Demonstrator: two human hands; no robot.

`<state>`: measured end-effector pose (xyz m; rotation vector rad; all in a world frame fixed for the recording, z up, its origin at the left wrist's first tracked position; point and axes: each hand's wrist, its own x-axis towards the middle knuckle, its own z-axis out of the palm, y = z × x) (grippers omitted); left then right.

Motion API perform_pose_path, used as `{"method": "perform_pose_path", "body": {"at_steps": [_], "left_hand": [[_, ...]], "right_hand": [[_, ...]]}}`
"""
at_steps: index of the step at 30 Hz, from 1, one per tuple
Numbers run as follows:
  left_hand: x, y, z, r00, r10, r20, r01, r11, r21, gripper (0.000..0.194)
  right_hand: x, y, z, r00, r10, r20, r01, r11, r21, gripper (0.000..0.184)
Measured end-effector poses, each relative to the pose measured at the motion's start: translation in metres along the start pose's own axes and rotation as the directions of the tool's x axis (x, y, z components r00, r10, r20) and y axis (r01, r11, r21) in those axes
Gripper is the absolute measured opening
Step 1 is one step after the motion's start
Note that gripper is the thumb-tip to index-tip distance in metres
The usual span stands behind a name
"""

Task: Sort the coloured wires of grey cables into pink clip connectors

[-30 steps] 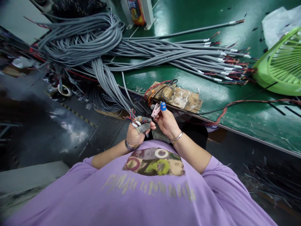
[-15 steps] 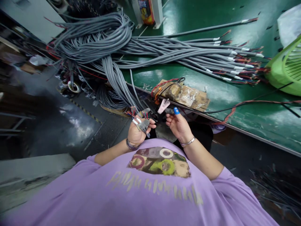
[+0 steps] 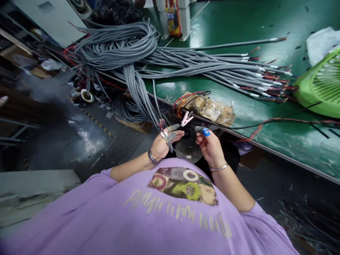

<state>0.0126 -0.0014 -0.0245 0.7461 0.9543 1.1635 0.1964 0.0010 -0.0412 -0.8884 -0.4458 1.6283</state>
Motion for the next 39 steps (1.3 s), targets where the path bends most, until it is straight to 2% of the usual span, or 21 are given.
{"method": "perform_pose_path", "body": {"at_steps": [3, 6, 7, 10, 13, 15, 18, 21, 23, 24, 28, 34, 39], "left_hand": [[0.002, 0.000, 0.001, 1.000, -0.030, 0.004, 0.030, 0.999, -0.027, 0.045], [0.000, 0.002, 0.002, 0.995, -0.085, 0.052, 0.085, 0.996, 0.006, 0.051], [-0.002, 0.002, 0.002, 0.993, -0.097, 0.073, 0.095, 0.995, 0.028, 0.055], [-0.006, -0.002, 0.003, 0.988, -0.095, 0.120, 0.084, 0.992, 0.090, 0.069], [-0.007, -0.008, 0.001, 0.989, -0.042, 0.143, 0.016, 0.983, 0.181, 0.073], [-0.007, -0.010, -0.002, 0.988, 0.007, 0.152, -0.043, 0.972, 0.232, 0.072], [-0.008, -0.007, -0.005, 0.981, -0.027, 0.193, -0.020, 0.971, 0.237, 0.075], [-0.012, 0.000, -0.005, 0.962, -0.139, 0.236, 0.108, 0.984, 0.142, 0.078], [-0.014, 0.006, -0.004, 0.966, -0.143, 0.216, 0.138, 0.990, 0.041, 0.070], [-0.015, 0.008, -0.003, 0.972, -0.133, 0.196, 0.134, 0.991, 0.007, 0.064], [-0.014, 0.013, -0.002, 0.972, -0.158, 0.175, 0.148, 0.987, 0.069, 0.056], [-0.016, 0.018, 0.002, 0.981, -0.176, 0.086, 0.149, 0.954, 0.260, 0.046], [-0.016, 0.020, 0.000, 0.977, -0.201, 0.070, 0.164, 0.922, 0.350, 0.043]], "right_hand": [[-0.009, -0.008, -0.008, 0.976, -0.217, -0.003, 0.213, 0.963, -0.167, 0.021], [-0.022, -0.015, -0.007, 0.935, -0.344, 0.088, 0.348, 0.837, -0.423, 0.015], [-0.026, -0.016, -0.004, 0.929, -0.340, 0.147, 0.367, 0.787, -0.495, 0.015], [-0.033, -0.015, 0.014, 0.911, -0.223, 0.348, 0.398, 0.701, -0.592, 0.015], [-0.030, -0.011, 0.034, 0.853, -0.228, 0.470, 0.510, 0.563, -0.651, 0.021], [-0.026, -0.008, 0.044, 0.826, -0.223, 0.519, 0.550, 0.524, -0.650, 0.015], [-0.022, -0.002, 0.048, 0.836, -0.218, 0.505, 0.529, 0.567, -0.631, 0.009], [-0.021, 0.002, 0.044, 0.912, -0.197, 0.360, 0.377, 0.746, -0.549, 0.013], [-0.020, 0.003, 0.040, 0.954, -0.137, 0.267, 0.250, 0.857, -0.450, 0.019], [-0.019, 0.003, 0.039, 0.964, -0.104, 0.245, 0.202, 0.886, -0.417, 0.021], [-0.013, 0.004, 0.035, 0.972, -0.004, 0.236, 0.106, 0.899, -0.424, 0.024], [-0.006, 0.010, 0.041, 0.999, 0.013, 0.044, 0.001, 0.952, -0.307, 0.022], [-0.001, 0.008, 0.051, 0.994, 0.070, 0.085, -0.042, 0.955, -0.293, 0.031]]}}
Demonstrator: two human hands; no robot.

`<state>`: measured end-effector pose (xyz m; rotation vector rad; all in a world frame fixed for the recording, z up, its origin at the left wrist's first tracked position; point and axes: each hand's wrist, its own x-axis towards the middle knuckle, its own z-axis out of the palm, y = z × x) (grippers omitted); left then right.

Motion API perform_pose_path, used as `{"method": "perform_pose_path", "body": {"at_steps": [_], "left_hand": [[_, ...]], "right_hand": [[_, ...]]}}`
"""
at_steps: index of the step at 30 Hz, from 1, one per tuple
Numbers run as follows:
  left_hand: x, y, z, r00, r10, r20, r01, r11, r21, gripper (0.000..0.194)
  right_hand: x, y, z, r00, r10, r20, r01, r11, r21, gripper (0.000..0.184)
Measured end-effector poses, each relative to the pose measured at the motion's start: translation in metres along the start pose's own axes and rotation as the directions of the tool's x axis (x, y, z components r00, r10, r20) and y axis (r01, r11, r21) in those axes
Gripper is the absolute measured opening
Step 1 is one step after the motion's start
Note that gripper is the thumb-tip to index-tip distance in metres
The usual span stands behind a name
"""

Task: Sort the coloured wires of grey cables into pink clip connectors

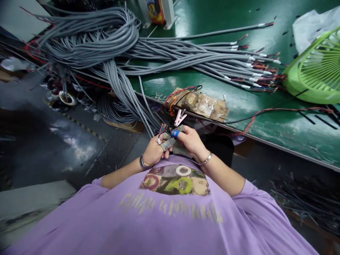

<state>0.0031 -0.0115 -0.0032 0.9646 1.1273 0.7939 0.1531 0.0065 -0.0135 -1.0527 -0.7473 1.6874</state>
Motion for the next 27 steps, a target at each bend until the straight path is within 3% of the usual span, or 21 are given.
{"method": "perform_pose_path", "body": {"at_steps": [3, 7, 12, 15, 20, 27], "left_hand": [[0.002, 0.001, -0.001, 0.999, -0.018, -0.027, 0.016, 0.998, -0.058, 0.044], [0.004, 0.006, 0.001, 0.988, 0.000, -0.155, -0.033, 0.976, -0.214, 0.041], [0.008, 0.009, 0.001, 0.981, -0.044, -0.190, -0.021, 0.946, -0.325, 0.039], [0.009, 0.011, 0.003, 0.981, -0.054, -0.187, -0.009, 0.948, -0.319, 0.039], [0.009, 0.011, 0.009, 0.979, -0.061, -0.193, 0.009, 0.967, -0.256, 0.042], [0.008, 0.007, 0.012, 0.979, -0.037, -0.199, -0.001, 0.982, -0.191, 0.040]], "right_hand": [[0.002, -0.001, 0.003, 1.000, -0.014, 0.000, 0.014, 0.999, -0.038, 0.036], [0.002, 0.004, 0.002, 1.000, -0.023, -0.019, 0.023, 1.000, -0.002, 0.040], [-0.003, 0.011, -0.004, 0.987, -0.158, 0.007, 0.158, 0.981, -0.115, 0.032], [-0.002, 0.011, -0.007, 0.980, -0.193, 0.045, 0.198, 0.967, -0.161, 0.031], [0.003, 0.005, -0.004, 0.981, -0.136, 0.140, 0.159, 0.973, -0.169, 0.040], [0.006, 0.001, 0.009, 0.989, -0.133, 0.064, 0.138, 0.988, -0.077, 0.033]]}}
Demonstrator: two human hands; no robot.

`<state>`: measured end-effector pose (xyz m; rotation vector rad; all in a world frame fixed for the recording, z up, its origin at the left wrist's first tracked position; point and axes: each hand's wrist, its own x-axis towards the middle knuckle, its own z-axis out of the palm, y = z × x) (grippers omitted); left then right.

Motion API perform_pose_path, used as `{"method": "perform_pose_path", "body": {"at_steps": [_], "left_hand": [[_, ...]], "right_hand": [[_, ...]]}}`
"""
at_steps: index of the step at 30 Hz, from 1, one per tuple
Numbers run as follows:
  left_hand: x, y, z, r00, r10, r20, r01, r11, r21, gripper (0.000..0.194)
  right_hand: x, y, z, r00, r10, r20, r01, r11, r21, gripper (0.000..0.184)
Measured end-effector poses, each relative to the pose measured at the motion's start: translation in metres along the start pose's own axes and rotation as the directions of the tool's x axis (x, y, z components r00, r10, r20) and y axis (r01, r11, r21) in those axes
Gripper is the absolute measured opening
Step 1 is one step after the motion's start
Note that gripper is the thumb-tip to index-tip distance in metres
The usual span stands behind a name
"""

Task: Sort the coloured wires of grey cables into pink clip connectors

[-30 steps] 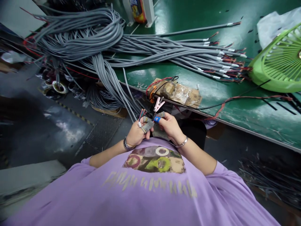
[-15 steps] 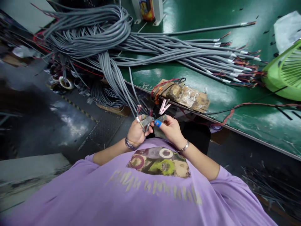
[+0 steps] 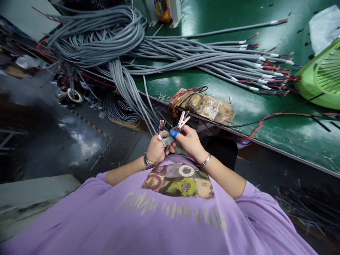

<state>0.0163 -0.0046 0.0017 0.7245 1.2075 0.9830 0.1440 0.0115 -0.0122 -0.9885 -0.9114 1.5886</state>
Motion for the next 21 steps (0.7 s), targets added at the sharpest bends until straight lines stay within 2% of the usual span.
{"method": "perform_pose_path", "body": {"at_steps": [3, 6, 8, 14, 21], "left_hand": [[0.000, -0.001, 0.000, 1.000, -0.004, -0.013, 0.004, 1.000, -0.030, 0.040], [0.000, -0.003, 0.000, 1.000, 0.006, -0.023, -0.007, 0.997, -0.081, 0.040], [0.001, -0.004, 0.000, 1.000, 0.012, -0.021, -0.014, 0.996, -0.089, 0.041], [0.001, -0.003, -0.005, 0.995, -0.031, 0.095, 0.029, 0.999, 0.031, 0.040], [0.002, -0.001, -0.008, 0.999, -0.011, 0.031, 0.013, 0.998, -0.054, 0.038]], "right_hand": [[-0.003, 0.001, 0.007, 0.999, 0.042, 0.001, -0.042, 0.992, 0.115, 0.030], [-0.005, 0.005, 0.013, 0.993, 0.114, 0.027, -0.117, 0.948, 0.297, 0.031], [-0.006, 0.008, 0.016, 0.989, 0.143, 0.048, -0.150, 0.921, 0.358, 0.032], [-0.004, 0.010, 0.017, 0.988, 0.155, -0.023, -0.146, 0.961, 0.234, 0.038], [-0.004, 0.007, 0.008, 0.996, 0.092, -0.005, -0.090, 0.985, 0.144, 0.036]]}}
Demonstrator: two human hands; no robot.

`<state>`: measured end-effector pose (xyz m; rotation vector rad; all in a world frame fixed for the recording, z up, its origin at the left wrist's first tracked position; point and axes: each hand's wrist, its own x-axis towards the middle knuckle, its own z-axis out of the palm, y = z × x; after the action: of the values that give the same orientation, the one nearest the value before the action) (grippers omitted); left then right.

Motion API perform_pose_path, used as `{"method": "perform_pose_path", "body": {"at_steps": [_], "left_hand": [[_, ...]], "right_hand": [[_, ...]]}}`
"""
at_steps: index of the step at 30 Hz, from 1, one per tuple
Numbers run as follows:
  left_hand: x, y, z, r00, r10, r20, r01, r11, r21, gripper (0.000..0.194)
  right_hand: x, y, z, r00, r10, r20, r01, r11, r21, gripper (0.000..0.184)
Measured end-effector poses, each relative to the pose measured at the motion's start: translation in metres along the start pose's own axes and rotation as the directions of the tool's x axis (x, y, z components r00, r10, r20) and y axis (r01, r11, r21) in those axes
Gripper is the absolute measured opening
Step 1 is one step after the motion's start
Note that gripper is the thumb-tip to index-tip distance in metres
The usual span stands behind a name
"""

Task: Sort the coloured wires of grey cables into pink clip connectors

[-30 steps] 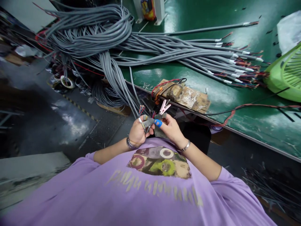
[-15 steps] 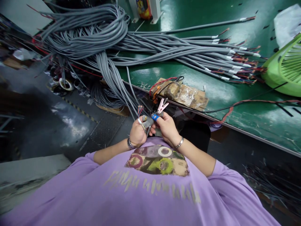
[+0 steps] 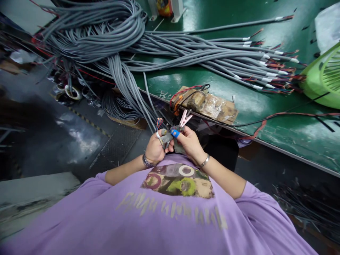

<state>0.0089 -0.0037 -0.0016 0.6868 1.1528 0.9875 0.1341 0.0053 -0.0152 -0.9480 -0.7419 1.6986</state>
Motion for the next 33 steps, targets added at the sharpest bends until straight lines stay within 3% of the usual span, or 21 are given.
{"method": "perform_pose_path", "body": {"at_steps": [20, 29, 33], "left_hand": [[0.001, -0.004, 0.001, 1.000, 0.003, -0.028, -0.004, 0.999, -0.039, 0.041], [0.001, -0.002, 0.002, 0.997, 0.044, -0.069, -0.046, 0.998, -0.030, 0.030], [0.003, -0.002, 0.000, 0.994, 0.072, -0.083, -0.073, 0.997, -0.009, 0.030]], "right_hand": [[-0.001, 0.007, -0.006, 0.985, -0.017, -0.170, 0.029, 0.997, 0.065, 0.032], [-0.004, 0.010, -0.010, 0.984, -0.064, -0.164, 0.063, 0.998, -0.013, 0.032], [-0.010, 0.008, -0.014, 0.993, -0.078, -0.093, 0.070, 0.994, -0.085, 0.030]]}}
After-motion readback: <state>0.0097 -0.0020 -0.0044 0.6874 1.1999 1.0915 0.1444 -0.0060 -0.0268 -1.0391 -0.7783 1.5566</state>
